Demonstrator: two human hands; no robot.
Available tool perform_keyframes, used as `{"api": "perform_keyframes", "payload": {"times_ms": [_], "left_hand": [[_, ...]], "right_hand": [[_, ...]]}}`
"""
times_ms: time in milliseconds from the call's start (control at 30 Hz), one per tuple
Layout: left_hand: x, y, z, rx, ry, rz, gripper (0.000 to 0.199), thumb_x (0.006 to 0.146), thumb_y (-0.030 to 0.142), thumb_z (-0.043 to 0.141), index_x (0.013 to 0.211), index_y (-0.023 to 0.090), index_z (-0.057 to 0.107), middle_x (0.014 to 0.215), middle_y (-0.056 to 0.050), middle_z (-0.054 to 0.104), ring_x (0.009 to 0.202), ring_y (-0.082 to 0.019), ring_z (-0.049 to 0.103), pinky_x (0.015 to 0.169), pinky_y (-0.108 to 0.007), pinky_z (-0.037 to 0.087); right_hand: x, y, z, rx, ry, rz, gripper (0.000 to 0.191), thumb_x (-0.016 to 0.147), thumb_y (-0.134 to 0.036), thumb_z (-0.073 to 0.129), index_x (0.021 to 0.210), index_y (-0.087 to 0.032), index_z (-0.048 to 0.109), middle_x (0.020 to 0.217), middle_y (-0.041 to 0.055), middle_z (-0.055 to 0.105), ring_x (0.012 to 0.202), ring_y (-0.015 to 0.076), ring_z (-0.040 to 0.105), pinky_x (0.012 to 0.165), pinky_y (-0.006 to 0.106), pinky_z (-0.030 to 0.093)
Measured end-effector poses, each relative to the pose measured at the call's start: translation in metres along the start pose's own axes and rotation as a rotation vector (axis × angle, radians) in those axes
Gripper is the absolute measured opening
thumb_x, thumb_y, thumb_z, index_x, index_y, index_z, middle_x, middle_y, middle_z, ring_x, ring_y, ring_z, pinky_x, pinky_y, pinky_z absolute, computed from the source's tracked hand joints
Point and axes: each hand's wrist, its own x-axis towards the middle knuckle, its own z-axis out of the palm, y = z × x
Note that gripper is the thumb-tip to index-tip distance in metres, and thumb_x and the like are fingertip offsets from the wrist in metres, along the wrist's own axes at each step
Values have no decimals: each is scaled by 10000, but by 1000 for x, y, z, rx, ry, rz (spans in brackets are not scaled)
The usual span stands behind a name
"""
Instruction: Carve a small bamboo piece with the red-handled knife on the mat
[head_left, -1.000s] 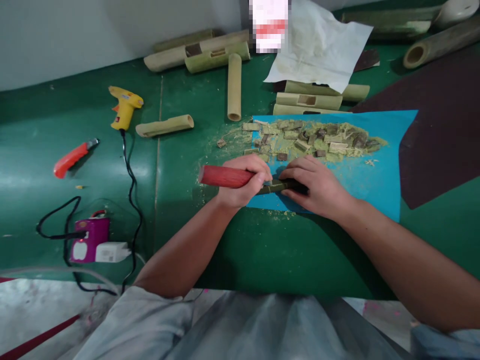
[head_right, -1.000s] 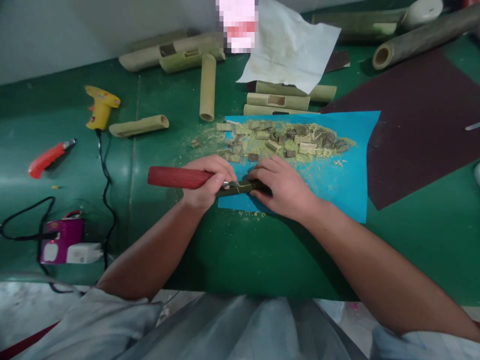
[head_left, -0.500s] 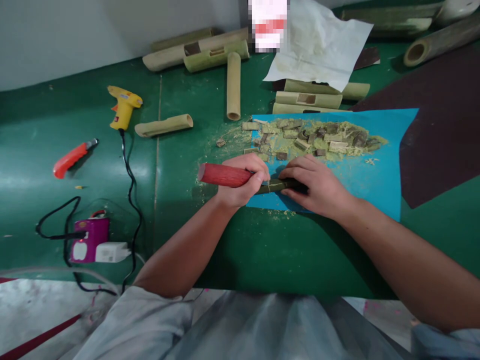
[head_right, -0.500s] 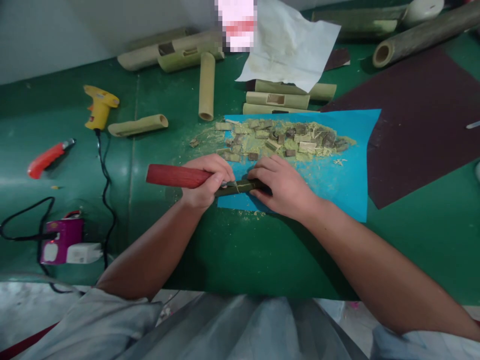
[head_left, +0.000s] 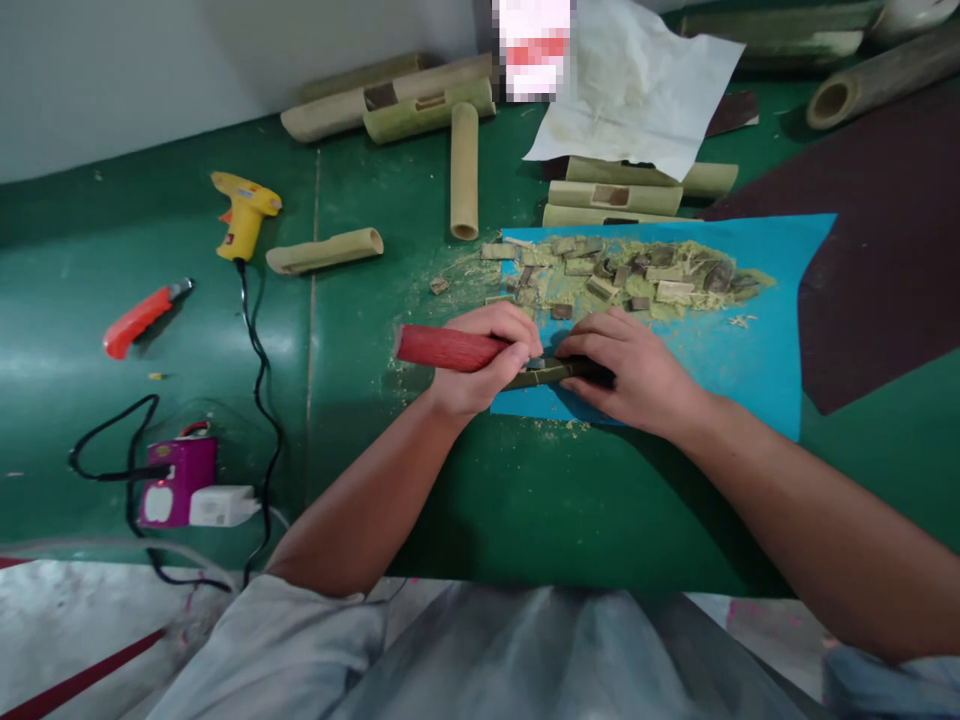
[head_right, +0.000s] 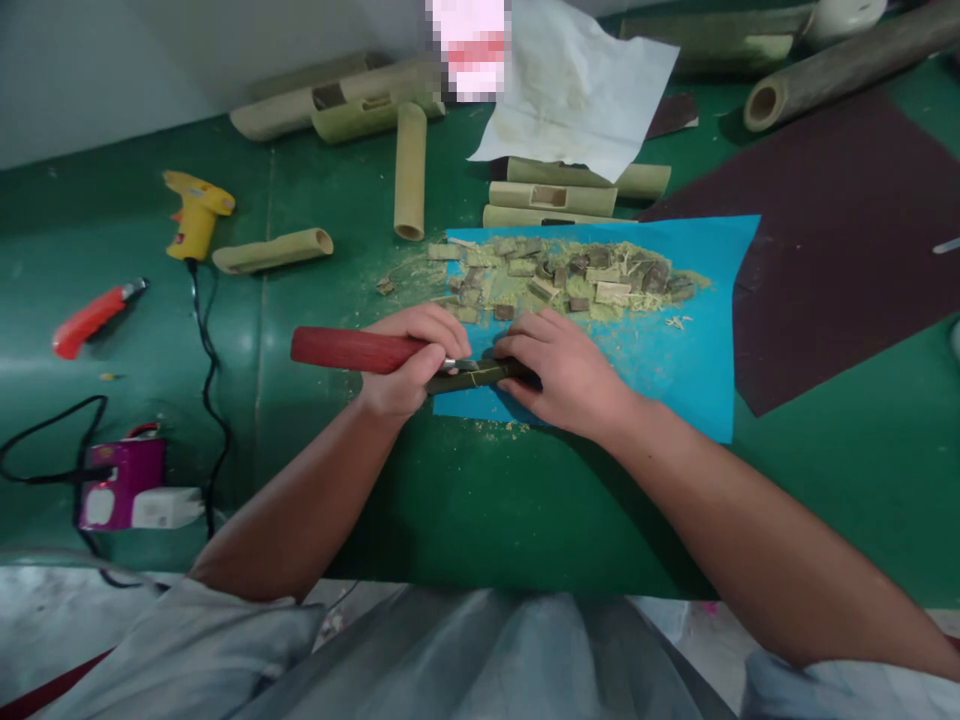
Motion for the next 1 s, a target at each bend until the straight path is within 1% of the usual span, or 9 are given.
{"api": "perform_keyframes", "payload": {"times_ms": [133,200,433,667,767,900,1000], "left_hand": [[-1,2,0,13,47,-6,232,930,265,687,714,180,672,714,-8,703,661,-119,660,629,-264,534],[-1,3,0,-3,46,-4,237,926,249,679,701,176,656,707,-3,693,638,-105,644,610,-250,518],[0,3,-1,4,7,3,218,921,239,678,714,176,658,727,-8,708,664,-113,661,632,-261,528],[2,2,-1,26,2,-9,185,887,177,699,701,174,690,720,1,725,661,-102,680,644,-229,549],[3,3,0,33,-2,-24,169,880,169,704,712,179,702,735,0,737,686,-106,698,671,-228,571],[3,3,1,50,-18,-7,168,892,182,713,724,183,711,750,-6,747,706,-109,712,702,-235,586],[1,3,1,26,38,9,198,917,208,693,721,183,692,732,-3,731,676,-103,689,664,-228,571]], "right_hand": [[0,0,0,-2,14,0,197,997,-335,651,1118,-191,710,1080,114,738,977,278,649,862,436,523],[-1,0,1,-9,12,7,201,992,-340,656,1120,-195,713,1085,116,737,972,276,648,861,437,523],[0,0,-1,2,-5,5,210,1002,-353,648,1129,-197,708,1077,115,735,971,275,642,865,440,524],[1,1,0,15,30,-32,176,999,-322,652,1103,-191,707,1059,112,741,951,268,647,851,435,524],[0,1,2,19,27,-25,182,995,-321,654,1108,-191,710,1066,116,743,957,274,650,849,441,522],[0,2,2,11,29,-21,187,993,-327,656,1115,-198,714,1060,108,741,952,270,647,851,436,521],[0,2,1,5,35,-40,189,989,-317,672,1107,-177,715,1055,114,741,941,266,641,839,424,525]]}}
